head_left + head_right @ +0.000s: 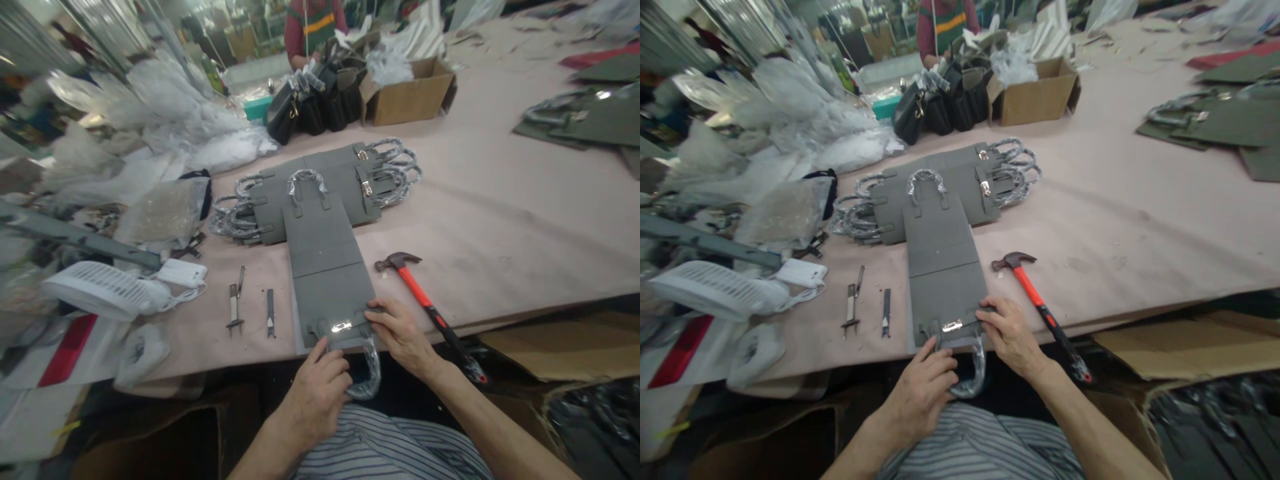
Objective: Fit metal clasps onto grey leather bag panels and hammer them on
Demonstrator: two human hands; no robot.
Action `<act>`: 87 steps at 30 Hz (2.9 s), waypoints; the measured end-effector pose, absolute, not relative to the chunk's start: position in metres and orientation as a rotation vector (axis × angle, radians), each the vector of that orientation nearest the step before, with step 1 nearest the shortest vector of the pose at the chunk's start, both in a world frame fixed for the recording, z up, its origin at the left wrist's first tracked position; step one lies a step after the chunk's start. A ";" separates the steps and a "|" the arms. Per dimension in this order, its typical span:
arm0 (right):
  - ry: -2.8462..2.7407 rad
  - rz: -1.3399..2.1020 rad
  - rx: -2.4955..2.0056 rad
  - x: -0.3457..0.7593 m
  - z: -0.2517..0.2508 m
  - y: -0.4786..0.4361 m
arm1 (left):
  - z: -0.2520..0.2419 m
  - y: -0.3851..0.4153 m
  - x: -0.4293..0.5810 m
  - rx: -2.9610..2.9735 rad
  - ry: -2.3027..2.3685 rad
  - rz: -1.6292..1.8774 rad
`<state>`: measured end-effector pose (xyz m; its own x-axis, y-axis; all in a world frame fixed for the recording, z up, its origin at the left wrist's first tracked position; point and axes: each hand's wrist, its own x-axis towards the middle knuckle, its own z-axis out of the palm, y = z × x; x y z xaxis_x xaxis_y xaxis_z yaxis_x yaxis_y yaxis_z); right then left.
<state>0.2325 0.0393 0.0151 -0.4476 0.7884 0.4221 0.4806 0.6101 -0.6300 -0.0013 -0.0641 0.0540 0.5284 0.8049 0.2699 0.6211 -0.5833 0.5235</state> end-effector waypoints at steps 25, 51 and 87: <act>-2.013 0.516 -0.988 0.229 -0.024 0.050 | 0.072 0.038 -0.133 1.277 2.548 -0.003; -1.783 0.682 -1.119 0.231 -0.010 0.015 | 0.060 0.019 -0.012 1.063 1.455 1.427; -1.693 0.802 -1.006 0.242 -0.005 0.018 | 0.040 0.015 0.051 2.021 1.358 1.303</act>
<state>0.2418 0.0176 -0.0050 -0.1859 0.8958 0.4037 0.2551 0.4407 -0.8606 0.0512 0.0155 0.0397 0.1043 0.8690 0.4837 0.5195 -0.4623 0.7186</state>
